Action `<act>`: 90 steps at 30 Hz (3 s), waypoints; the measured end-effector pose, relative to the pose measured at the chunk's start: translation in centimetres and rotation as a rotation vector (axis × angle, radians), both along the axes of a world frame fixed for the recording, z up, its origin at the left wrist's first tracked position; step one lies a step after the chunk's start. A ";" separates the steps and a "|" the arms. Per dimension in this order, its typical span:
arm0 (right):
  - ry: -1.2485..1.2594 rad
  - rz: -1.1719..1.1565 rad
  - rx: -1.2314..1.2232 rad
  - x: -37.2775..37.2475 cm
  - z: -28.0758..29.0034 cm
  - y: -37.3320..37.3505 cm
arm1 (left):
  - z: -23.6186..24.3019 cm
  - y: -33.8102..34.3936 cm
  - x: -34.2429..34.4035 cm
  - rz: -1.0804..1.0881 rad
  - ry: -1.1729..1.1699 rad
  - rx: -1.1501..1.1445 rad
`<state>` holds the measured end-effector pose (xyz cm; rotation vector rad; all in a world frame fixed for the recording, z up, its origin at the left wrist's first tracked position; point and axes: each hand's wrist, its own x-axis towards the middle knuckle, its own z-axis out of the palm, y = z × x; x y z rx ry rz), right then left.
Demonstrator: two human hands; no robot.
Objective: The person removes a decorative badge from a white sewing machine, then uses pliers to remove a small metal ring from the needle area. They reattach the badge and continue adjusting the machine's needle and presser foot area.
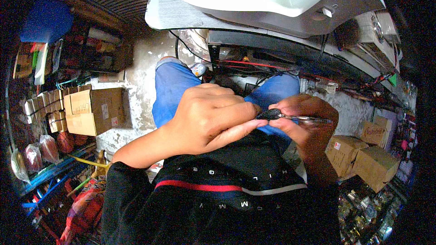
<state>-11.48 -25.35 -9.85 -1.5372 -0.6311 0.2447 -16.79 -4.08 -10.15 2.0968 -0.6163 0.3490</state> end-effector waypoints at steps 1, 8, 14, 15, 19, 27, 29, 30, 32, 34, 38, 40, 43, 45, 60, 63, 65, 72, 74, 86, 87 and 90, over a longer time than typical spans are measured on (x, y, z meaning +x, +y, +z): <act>0.019 0.036 -0.020 0.4 0.3 -0.1 | 0.1 0.1 0.0 -0.006 -0.008 0.006; -0.030 0.259 -0.369 2.4 3.8 -0.9 | 0.4 0.0 0.3 -0.032 -0.066 0.092; -0.304 0.344 -0.466 3.1 4.1 0.1 | 0.6 0.7 0.5 -0.033 -0.049 0.157; -0.320 0.344 -0.471 3.1 4.1 0.1 | 0.6 0.7 0.6 -0.028 -0.032 0.148; -0.482 0.284 -0.513 3.1 4.0 -0.3 | -0.3 0.8 0.7 -0.016 0.028 0.096; -1.114 0.203 -0.748 2.7 4.8 -1.4 | -2.9 0.6 -3.6 0.160 0.609 -0.603; -1.192 0.260 -0.824 2.6 5.2 -1.3 | -4.0 0.5 -3.5 -0.581 1.407 -1.100; -1.232 0.285 -0.876 2.4 5.5 -1.2 | -4.2 -0.5 -3.8 -0.719 1.403 -1.281; -1.210 0.243 -0.852 1.8 6.2 -1.2 | -4.6 -2.1 -3.4 -0.905 1.510 -1.632; -1.247 0.206 -0.882 1.2 6.6 -1.3 | -4.7 -2.8 -2.6 -0.730 1.458 -1.851; -1.415 0.146 -0.999 1.1 6.3 -2.2 | -4.0 -2.8 -1.0 -0.256 1.196 -1.887; -1.410 0.137 -1.045 1.6 5.4 -2.7 | -3.6 -2.5 -0.6 -0.180 1.026 -1.842; -1.319 0.091 -1.013 2.7 2.8 -3.1 | -3.1 -2.4 -0.8 0.017 0.867 -1.739; -1.267 0.016 -0.923 2.6 1.2 -3.1 | -3.1 -2.5 -0.9 0.132 0.810 -1.651; -1.107 -0.080 -0.794 1.6 -1.4 -2.4 | -3.2 -1.7 -0.2 0.399 0.765 -1.491; -1.041 -0.081 -0.827 1.6 -2.6 -2.7 | -3.7 -0.8 0.7 0.356 0.550 -1.628; -1.089 -0.047 -0.778 1.5 -3.7 -2.6 | -4.5 0.6 0.9 0.398 0.468 -1.611; -1.019 0.039 -0.610 1.2 -6.8 -1.8 | -6.9 8.5 0.5 0.640 0.359 -1.434; -1.017 0.062 -0.612 1.2 -7.2 -1.7 | -6.7 11.4 0.5 0.742 0.253 -1.443; -1.218 0.059 -0.583 2.3 -6.6 -2.0 | -5.0 18.1 -2.7 -0.020 0.211 -1.705; -1.266 0.049 -0.564 2.4 -6.2 -2.1 | -4.9 18.2 -2.9 -0.085 0.203 -1.744; -1.367 -0.015 -0.588 2.7 -4.9 -2.7 | -4.7 18.2 -3.4 -0.142 0.184 -1.860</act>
